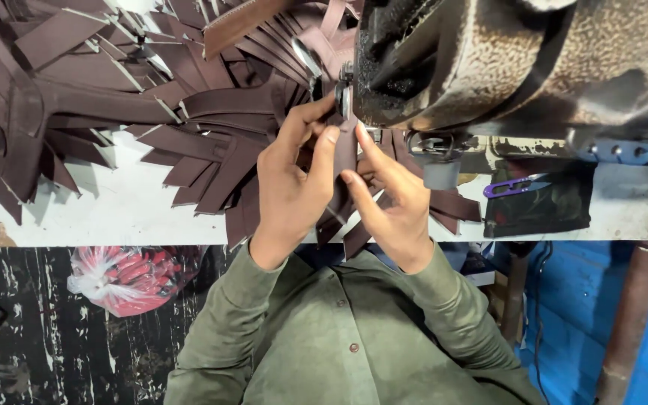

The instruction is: Sewing brown material components for shoes using an industrial sewing machine.

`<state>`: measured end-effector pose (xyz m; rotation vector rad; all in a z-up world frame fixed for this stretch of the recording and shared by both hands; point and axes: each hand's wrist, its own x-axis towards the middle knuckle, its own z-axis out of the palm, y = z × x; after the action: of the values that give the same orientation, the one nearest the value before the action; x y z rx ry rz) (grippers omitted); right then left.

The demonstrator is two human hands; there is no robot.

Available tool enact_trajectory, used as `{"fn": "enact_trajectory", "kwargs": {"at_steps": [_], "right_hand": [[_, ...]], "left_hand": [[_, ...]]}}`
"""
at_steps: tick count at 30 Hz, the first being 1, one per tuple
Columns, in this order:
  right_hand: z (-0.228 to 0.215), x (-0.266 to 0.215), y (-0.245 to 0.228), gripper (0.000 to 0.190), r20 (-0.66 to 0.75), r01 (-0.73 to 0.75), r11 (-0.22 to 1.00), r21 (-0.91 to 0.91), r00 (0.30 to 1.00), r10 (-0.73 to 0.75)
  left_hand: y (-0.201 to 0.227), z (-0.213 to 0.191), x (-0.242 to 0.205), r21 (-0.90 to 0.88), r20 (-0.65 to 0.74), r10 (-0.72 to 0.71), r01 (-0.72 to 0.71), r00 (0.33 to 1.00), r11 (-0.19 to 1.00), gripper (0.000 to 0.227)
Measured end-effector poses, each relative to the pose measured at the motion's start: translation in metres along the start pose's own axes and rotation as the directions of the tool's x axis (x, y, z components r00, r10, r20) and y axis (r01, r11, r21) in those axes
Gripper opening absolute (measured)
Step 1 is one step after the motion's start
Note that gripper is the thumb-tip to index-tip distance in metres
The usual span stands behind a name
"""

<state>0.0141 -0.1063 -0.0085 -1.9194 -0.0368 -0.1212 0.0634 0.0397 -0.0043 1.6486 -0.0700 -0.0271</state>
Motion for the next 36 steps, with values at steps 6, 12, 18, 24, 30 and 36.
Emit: {"fn": "enact_trajectory", "kwargs": {"at_steps": [6, 12, 18, 24, 30, 36], "right_hand": [[-0.015, 0.012, 0.010, 0.049, 0.021, 0.009, 1.000, -0.016, 1.000, -0.008], [-0.021, 0.017, 0.014, 0.029, -0.017, -0.011, 1.000, 0.002, 1.000, 0.011], [-0.019, 0.016, 0.025, 0.023, 0.004, -0.193, 0.971, 0.142, 0.981, 0.194], [-0.026, 0.017, 0.020, 0.025, -0.030, -0.202, 0.977, 0.071, 0.978, 0.204], [-0.028, 0.022, 0.020, 0.021, -0.053, 0.090, 0.981, -0.172, 0.994, -0.100], [-0.026, 0.020, 0.029, 0.020, -0.058, 0.118, 0.973, -0.201, 0.990, -0.132]], "left_hand": [[0.010, 0.016, 0.014, -0.004, -0.021, 0.002, -0.002, 1.000, 1.000, 0.028], [0.016, 0.024, 0.020, 0.102, -0.072, -0.049, 0.057, 0.996, 0.993, 0.028], [0.009, 0.023, 0.027, 0.082, -0.068, 0.153, -0.147, 0.986, 0.986, 0.027], [0.002, 0.018, 0.048, 0.065, 0.061, 0.167, -0.171, 0.984, 0.983, 0.033], [0.002, 0.005, 0.069, -0.052, 0.287, -0.033, 0.050, 0.957, 0.997, 0.032], [0.001, -0.003, 0.065, -0.025, 0.334, -0.042, 0.053, 0.942, 0.998, 0.032]]}}
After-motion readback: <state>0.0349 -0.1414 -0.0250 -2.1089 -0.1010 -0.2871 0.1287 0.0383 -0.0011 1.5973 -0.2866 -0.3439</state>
